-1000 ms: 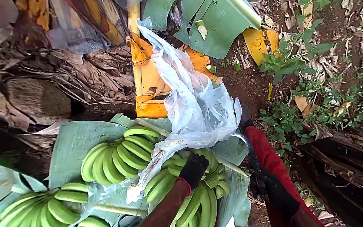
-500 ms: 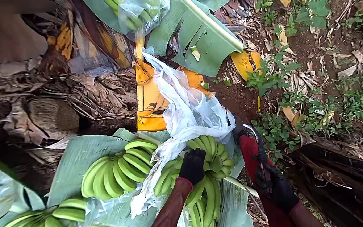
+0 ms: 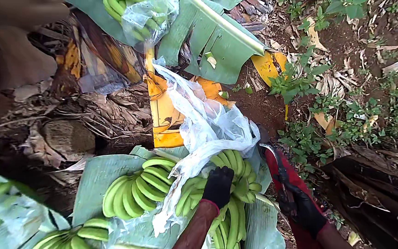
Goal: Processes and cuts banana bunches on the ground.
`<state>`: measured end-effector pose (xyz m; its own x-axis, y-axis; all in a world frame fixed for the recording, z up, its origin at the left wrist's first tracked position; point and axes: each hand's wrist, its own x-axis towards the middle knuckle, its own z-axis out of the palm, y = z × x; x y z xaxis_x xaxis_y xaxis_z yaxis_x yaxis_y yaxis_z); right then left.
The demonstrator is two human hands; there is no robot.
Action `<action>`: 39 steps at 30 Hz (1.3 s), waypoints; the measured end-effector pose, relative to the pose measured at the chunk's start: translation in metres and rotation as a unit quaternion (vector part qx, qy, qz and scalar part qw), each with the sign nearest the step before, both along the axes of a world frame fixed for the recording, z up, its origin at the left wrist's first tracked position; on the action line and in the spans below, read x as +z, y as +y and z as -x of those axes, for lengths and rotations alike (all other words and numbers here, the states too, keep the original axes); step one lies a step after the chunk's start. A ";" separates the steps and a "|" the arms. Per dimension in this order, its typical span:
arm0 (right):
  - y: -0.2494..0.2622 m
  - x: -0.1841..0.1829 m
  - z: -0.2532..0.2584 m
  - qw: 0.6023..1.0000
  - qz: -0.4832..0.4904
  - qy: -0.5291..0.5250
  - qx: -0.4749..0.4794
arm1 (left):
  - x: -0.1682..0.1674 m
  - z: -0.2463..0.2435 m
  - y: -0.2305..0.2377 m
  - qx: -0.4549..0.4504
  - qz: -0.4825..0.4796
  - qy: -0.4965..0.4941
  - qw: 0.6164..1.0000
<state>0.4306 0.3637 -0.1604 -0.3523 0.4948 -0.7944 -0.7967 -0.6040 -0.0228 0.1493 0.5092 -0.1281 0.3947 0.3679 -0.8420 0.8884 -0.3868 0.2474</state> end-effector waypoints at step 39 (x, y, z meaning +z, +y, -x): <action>0.110 -0.084 0.113 0.960 0.031 -0.231 0.153 | -0.081 -0.007 0.082 0.476 -0.102 0.129 0.864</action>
